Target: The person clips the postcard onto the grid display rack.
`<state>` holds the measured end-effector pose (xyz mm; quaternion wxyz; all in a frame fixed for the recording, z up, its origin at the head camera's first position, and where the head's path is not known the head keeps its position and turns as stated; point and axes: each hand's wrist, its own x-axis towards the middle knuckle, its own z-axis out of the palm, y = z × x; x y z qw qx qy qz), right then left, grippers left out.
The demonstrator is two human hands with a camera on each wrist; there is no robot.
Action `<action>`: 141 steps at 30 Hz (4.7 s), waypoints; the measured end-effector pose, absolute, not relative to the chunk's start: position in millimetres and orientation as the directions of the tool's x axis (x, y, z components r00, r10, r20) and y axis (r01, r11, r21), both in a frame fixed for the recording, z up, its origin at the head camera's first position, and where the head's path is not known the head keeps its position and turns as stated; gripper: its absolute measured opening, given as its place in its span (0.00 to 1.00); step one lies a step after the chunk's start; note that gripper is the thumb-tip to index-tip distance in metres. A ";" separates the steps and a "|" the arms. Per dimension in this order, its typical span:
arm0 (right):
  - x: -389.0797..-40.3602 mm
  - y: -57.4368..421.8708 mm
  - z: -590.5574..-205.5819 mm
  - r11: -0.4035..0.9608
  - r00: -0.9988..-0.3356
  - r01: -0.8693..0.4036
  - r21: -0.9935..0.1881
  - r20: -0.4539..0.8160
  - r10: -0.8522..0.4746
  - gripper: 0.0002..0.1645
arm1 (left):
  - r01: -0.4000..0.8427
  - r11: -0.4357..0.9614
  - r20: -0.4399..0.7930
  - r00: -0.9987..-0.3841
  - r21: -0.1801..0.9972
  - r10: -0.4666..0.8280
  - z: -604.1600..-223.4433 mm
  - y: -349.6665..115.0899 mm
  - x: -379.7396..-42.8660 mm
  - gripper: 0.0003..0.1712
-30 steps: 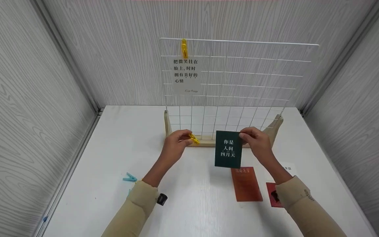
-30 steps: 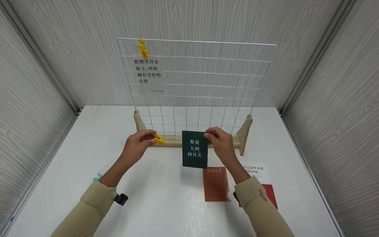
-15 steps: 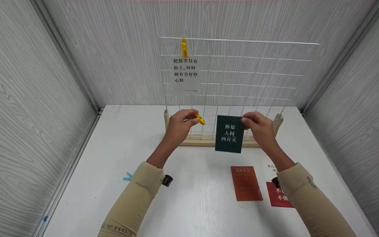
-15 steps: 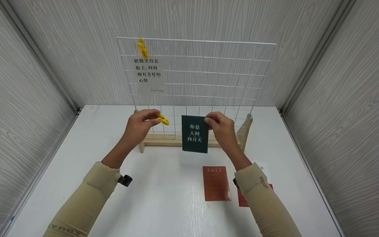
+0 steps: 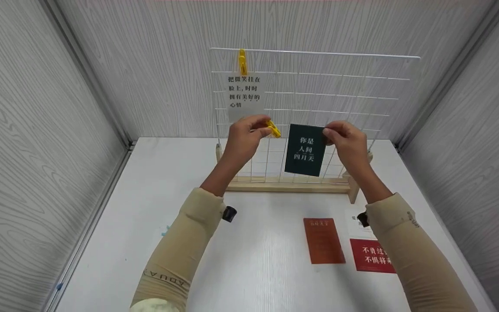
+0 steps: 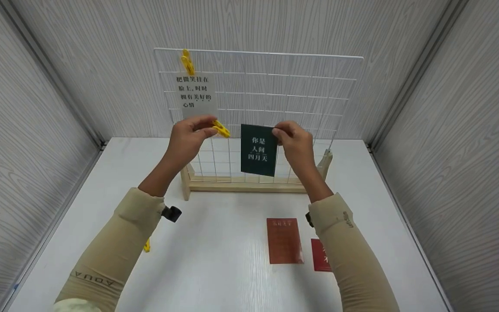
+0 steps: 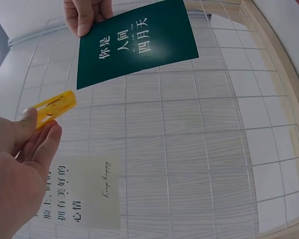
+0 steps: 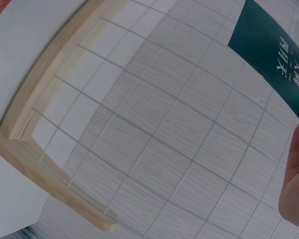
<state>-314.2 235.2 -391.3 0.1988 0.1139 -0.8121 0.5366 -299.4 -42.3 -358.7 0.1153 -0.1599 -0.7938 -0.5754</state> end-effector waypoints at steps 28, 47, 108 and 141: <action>-347.2 226.2 -348.5 0.423 -0.856 -0.452 -0.785 0.515 0.042 0.12 | 0.484 0.243 0.494 -0.869 0.840 0.025 -306.2 -19.5 -336.3 0.14; -358.1 217.7 -323.3 0.399 -0.849 -0.448 -0.800 0.521 0.091 0.12 | 0.515 0.201 0.532 -0.846 0.833 -0.033 -286.6 7.1 -355.1 0.14; -378.9 209.1 -304.1 0.424 -0.845 -0.429 -0.798 0.520 0.124 0.12 | 0.533 0.401 0.572 -0.820 0.745 0.029 -264.5 33.9 -372.1 0.15; -378.0 203.8 -305.9 0.469 -0.817 -0.423 -0.776 0.550 0.174 0.14 | 0.496 0.560 0.526 -0.842 0.663 0.123 -254.1 42.8 -364.0 0.20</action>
